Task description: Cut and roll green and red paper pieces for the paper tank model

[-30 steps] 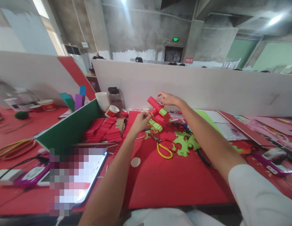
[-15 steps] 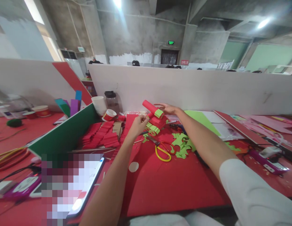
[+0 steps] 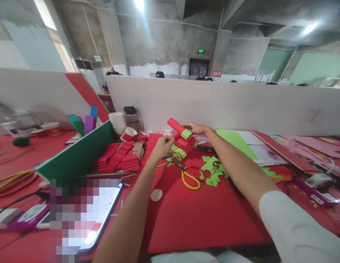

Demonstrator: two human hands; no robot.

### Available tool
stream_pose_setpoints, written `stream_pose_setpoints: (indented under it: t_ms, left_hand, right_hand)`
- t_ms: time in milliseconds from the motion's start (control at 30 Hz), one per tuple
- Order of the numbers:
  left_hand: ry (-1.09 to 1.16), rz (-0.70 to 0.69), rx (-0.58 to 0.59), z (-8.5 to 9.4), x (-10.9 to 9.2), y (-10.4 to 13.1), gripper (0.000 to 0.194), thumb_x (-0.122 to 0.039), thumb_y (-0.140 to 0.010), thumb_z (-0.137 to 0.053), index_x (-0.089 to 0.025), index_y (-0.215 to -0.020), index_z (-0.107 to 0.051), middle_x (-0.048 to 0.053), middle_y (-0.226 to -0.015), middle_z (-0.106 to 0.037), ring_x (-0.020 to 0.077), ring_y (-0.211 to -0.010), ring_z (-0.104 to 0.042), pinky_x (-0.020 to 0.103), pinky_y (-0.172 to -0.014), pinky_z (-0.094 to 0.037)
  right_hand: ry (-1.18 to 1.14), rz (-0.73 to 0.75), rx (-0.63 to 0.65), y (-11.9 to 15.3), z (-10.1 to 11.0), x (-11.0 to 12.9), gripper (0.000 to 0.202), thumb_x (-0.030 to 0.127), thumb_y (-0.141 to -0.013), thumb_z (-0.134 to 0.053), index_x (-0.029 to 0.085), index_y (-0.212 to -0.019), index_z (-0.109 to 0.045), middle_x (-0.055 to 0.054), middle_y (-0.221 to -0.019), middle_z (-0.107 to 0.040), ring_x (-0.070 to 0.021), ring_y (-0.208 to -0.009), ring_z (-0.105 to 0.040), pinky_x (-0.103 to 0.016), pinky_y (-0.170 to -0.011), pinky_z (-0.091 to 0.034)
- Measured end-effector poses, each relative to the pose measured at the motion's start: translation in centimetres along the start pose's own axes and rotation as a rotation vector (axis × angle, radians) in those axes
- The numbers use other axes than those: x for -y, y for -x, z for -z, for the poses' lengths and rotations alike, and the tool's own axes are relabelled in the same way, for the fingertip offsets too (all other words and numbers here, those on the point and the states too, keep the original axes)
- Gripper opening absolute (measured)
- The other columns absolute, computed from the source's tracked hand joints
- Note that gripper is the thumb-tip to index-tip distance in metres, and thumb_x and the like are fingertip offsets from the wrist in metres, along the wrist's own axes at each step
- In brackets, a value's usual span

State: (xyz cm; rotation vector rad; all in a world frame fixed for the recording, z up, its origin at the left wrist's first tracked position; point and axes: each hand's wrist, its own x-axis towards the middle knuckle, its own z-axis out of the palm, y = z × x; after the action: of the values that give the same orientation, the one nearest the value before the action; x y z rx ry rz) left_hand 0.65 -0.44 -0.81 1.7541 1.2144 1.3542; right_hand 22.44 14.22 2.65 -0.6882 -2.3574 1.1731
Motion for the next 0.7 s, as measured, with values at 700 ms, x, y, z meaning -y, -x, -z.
stream_pose_setpoints:
  t_ms: [700]
  left_hand:
    - [0.008, 0.022, -0.046, 0.3, -0.4, 0.4, 0.021, -0.034, -0.078, -0.056, -0.017, -0.067, -0.054, -0.004, -0.061, -0.047, 0.0104, -0.058, -0.04, 0.023, -0.057, -0.032]
  right_hand:
    - [0.122, 0.025, 0.059, 0.3, -0.2, 1.5, 0.044, 0.029, -0.075, -0.071, 0.017, -0.117, -0.066, -0.007, -0.115, -0.07, -0.0219, -0.103, -0.065, -0.034, -0.093, -0.048]
